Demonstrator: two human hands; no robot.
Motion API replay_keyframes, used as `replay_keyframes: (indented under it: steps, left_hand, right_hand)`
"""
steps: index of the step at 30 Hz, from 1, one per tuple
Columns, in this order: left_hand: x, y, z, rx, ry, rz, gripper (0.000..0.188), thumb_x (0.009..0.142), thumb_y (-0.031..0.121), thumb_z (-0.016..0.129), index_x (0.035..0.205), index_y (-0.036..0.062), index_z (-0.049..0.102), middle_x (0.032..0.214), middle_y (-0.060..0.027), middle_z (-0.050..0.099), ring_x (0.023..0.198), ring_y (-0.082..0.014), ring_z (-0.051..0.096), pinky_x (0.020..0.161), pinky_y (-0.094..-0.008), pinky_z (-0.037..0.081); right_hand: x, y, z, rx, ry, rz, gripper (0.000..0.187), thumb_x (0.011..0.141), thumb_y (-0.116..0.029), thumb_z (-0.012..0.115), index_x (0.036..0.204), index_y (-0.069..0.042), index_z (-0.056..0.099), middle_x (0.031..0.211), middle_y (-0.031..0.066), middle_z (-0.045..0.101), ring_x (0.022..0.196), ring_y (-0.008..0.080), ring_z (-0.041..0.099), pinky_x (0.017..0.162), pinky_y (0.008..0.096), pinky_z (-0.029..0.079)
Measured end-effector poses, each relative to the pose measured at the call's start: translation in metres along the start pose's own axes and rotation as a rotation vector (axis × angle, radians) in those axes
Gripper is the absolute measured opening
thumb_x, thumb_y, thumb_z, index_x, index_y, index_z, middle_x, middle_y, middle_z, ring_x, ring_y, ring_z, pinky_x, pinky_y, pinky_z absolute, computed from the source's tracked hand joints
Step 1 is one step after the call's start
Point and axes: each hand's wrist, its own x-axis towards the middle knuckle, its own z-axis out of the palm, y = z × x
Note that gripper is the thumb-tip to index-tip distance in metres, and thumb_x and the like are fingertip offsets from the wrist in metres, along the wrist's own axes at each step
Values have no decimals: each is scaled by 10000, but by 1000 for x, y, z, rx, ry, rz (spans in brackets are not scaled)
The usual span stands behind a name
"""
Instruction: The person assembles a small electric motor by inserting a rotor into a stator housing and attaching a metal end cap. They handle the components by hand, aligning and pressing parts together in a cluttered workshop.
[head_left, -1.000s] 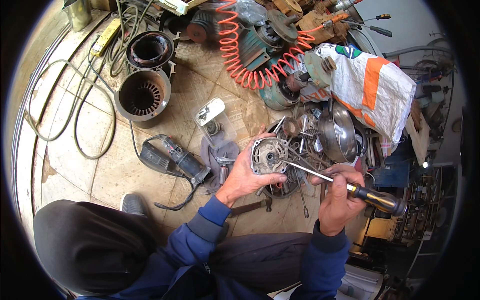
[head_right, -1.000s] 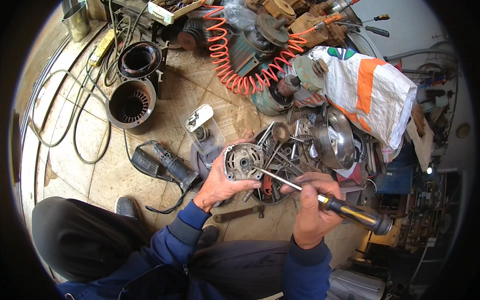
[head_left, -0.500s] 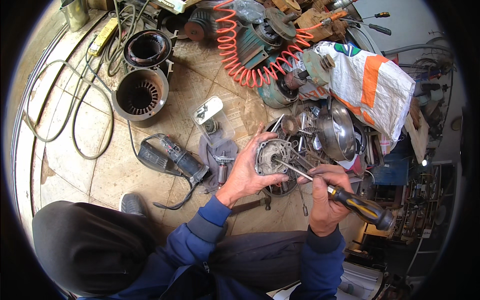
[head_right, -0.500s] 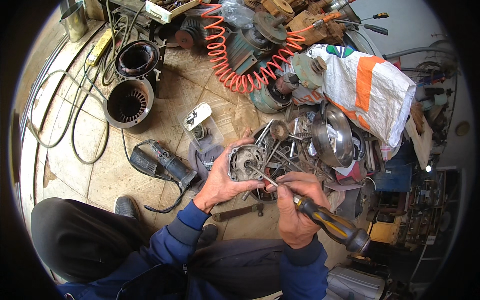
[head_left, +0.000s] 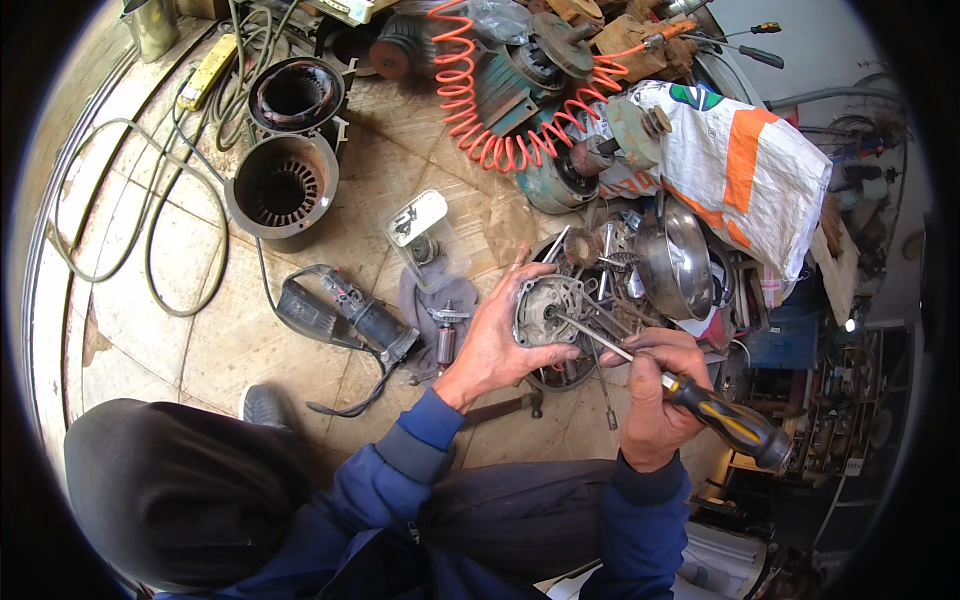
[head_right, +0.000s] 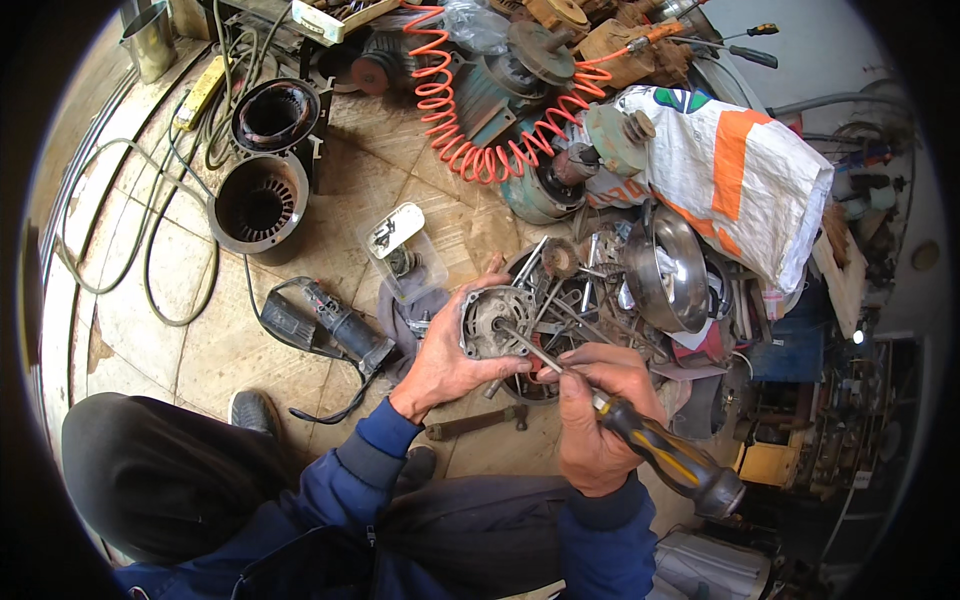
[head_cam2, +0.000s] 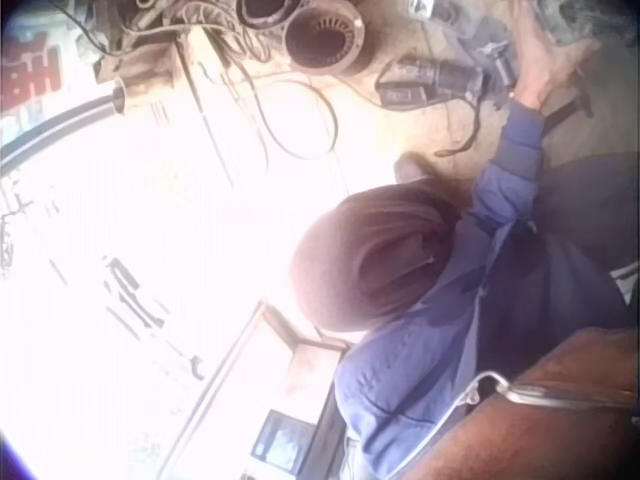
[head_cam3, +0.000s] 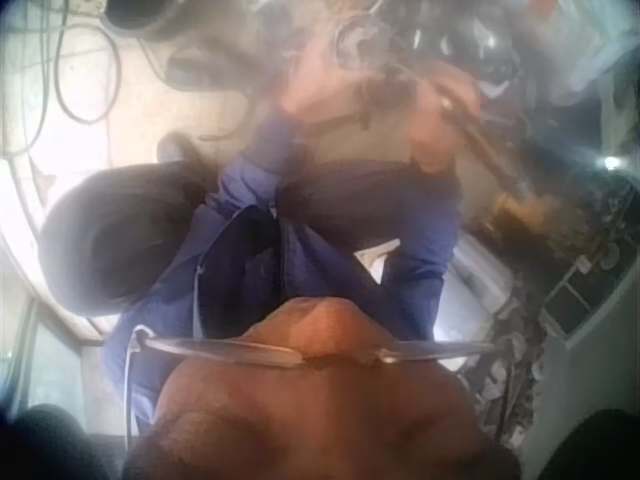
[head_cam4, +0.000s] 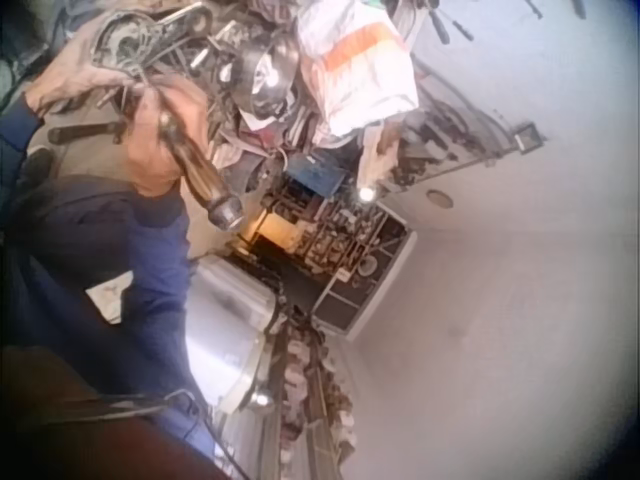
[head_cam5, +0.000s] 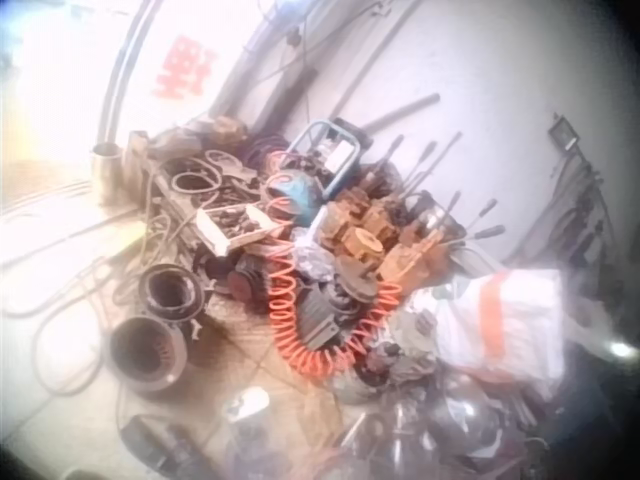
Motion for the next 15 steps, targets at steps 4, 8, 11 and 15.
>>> replay_keyframes:
  steps: [4, 8, 11, 15]
  left_hand:
    - [-1, -5, 7, -283, 58, -49, 1038, 660, 172, 953, 1496, -17, 367, 1276, -92, 597, 1171, -149, 569, 1068, -318, 442]
    - [0, -4, 3, -375, 120, -131, 878, 717, 129, 916, 1430, -18, 426, 1186, -55, 644, 1059, -124, 618, 964, -300, 513]
    - [1, 3, -2, -364, 197, -157, 740, 744, 137, 894, 1350, -13, 496, 1116, -50, 667, 1021, -120, 620, 930, -289, 518]
    - [4, 23, 0, -364, 236, -94, 581, 759, 121, 861, 1241, -3, 560, 1073, -47, 676, 936, -108, 620, 875, -293, 526]
  right_hand:
    - [2, -3, 2, 162, 198, 19, 119, 981, -90, 576, 976, 25, 542, 969, 195, 623, 730, 231, 669, 734, 340, 564]
    - [3, 3, -7, 176, 263, 134, 171, 1018, -133, 567, 982, 30, 528, 957, 167, 605, 690, 212, 660, 690, 318, 554]
    - [6, 10, -9, 29, 225, 245, 199, 1037, -161, 576, 978, 27, 550, 890, 109, 612, 667, 172, 652, 648, 283, 559]
    - [12, 20, -8, -23, 102, 525, 199, 1004, -125, 625, 889, 32, 584, 684, 58, 611, 610, 130, 636, 585, 269, 518]
